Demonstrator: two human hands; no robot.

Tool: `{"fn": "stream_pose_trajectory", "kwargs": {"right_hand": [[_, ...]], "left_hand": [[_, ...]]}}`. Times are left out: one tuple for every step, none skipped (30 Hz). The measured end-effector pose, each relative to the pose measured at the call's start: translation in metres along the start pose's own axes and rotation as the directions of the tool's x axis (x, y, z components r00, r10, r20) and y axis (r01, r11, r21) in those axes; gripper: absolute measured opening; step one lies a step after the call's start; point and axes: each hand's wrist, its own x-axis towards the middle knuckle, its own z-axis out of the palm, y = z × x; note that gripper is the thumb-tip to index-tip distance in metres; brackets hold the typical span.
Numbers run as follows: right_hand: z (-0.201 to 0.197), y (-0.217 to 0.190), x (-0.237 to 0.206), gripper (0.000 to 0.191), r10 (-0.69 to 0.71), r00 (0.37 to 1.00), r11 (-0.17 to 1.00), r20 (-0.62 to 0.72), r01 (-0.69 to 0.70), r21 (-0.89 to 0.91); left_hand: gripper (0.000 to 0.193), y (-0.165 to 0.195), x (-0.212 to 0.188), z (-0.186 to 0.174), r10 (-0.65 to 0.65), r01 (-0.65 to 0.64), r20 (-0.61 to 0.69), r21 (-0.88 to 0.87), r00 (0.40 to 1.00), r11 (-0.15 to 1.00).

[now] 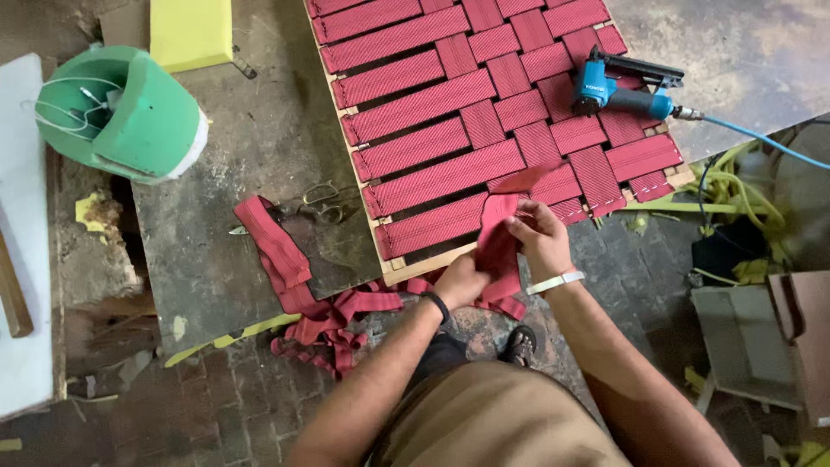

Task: The person weaves red webbing straps across a wooden frame, pulling and interlacing each strap through the existing weave and pressing the surface flat. They cut a strap with scissors and use a pneumatic nail gun to fasten strap ends to the frame.

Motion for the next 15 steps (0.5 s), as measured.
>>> {"fn": "stream_pose_trajectory", "kwargs": {"right_hand": [[0.001, 0.004, 0.0, 0.02, 0.001, 1.0, 1.0, 0.019, -0.002, 0.02], [0.003, 0.006, -0.002, 0.024, -0.015, 1.0, 0.998, 0.002, 0.015, -0.062], [0.003, 0.009, -0.005, 0.028, -0.032, 0.999, 0.989, -0.013, 0.03, -0.145], [0.003, 0.01, -0.008, 0.033, -0.051, 0.998, 0.973, -0.026, 0.044, -0.226], [0.002, 0.011, -0.011, 0.031, -0.061, 0.998, 0.946, -0.005, 0.056, -0.319], [0.0, 0.01, -0.016, 0.029, -0.068, 0.998, 0.909, 0.016, 0.069, -0.412], [-0.001, 0.009, -0.02, 0.027, -0.072, 0.997, 0.863, 0.038, 0.082, -0.498], [-0.003, 0.007, -0.024, 0.029, -0.032, 0.997, 0.884, 0.072, 0.062, -0.464], [-0.005, 0.004, -0.028, 0.031, 0.009, 0.994, 0.902, 0.109, 0.039, -0.431], [-0.008, 0.0, -0.032, 0.034, 0.052, 0.988, 0.917, 0.148, 0.012, -0.399], [-0.011, -0.002, -0.034, 0.035, 0.031, 0.984, 0.924, 0.174, 0.038, -0.382], [-0.013, -0.004, -0.035, 0.037, 0.005, 0.98, 0.93, 0.201, 0.069, -0.36], [-0.015, -0.006, -0.034, 0.04, -0.02, 0.974, 0.937, 0.226, 0.097, -0.335], [-0.017, -0.005, -0.032, 0.041, -0.064, 0.976, 0.9, 0.208, 0.147, -0.411], [-0.02, -0.005, -0.027, 0.042, -0.108, 0.975, 0.85, 0.195, 0.192, -0.49]], "left_hand": [[0.047, -0.001, 0.002, -0.011, 0.01, -0.008, 0.04, -0.071, 0.999, 0.997], [0.053, 0.002, 0.005, -0.024, 0.023, -0.012, 0.077, -0.141, 0.997, 0.99], [0.053, 0.006, 0.01, -0.037, -0.034, 0.037, 0.018, -0.273, 0.999, 0.961], [0.052, 0.01, 0.017, -0.05, -0.099, 0.077, -0.034, -0.399, 0.995, 0.913], [0.052, 0.014, 0.024, -0.059, -0.171, 0.106, -0.078, -0.519, 0.982, 0.848], [0.048, 0.018, 0.032, -0.064, -0.212, 0.115, -0.185, -0.428, 0.96, 0.896], [0.045, 0.02, 0.039, -0.067, -0.239, 0.136, -0.294, -0.332, 0.925, 0.934], [0.042, 0.022, 0.046, -0.067, -0.251, 0.167, -0.403, -0.234, 0.88, 0.958], [0.038, 0.022, 0.05, -0.064, -0.258, 0.18, -0.396, -0.223, 0.881, 0.958], [0.035, 0.021, 0.053, -0.059, -0.268, 0.196, -0.39, -0.214, 0.881, 0.957], [0.033, 0.019, 0.056, -0.053, -0.276, 0.21, -0.385, -0.205, 0.881, 0.956], [0.03, 0.017, 0.058, -0.047, -0.295, 0.224, -0.344, -0.23, 0.891, 0.947], [0.028, 0.015, 0.058, -0.04, -0.314, 0.242, -0.301, -0.252, 0.901, 0.937], [0.026, 0.013, 0.06, -0.035, -0.332, 0.261, -0.256, -0.275, 0.908, 0.925], [0.024, 0.012, 0.062, -0.028, -0.291, 0.223, -0.238, -0.276, 0.927, 0.935]]}}
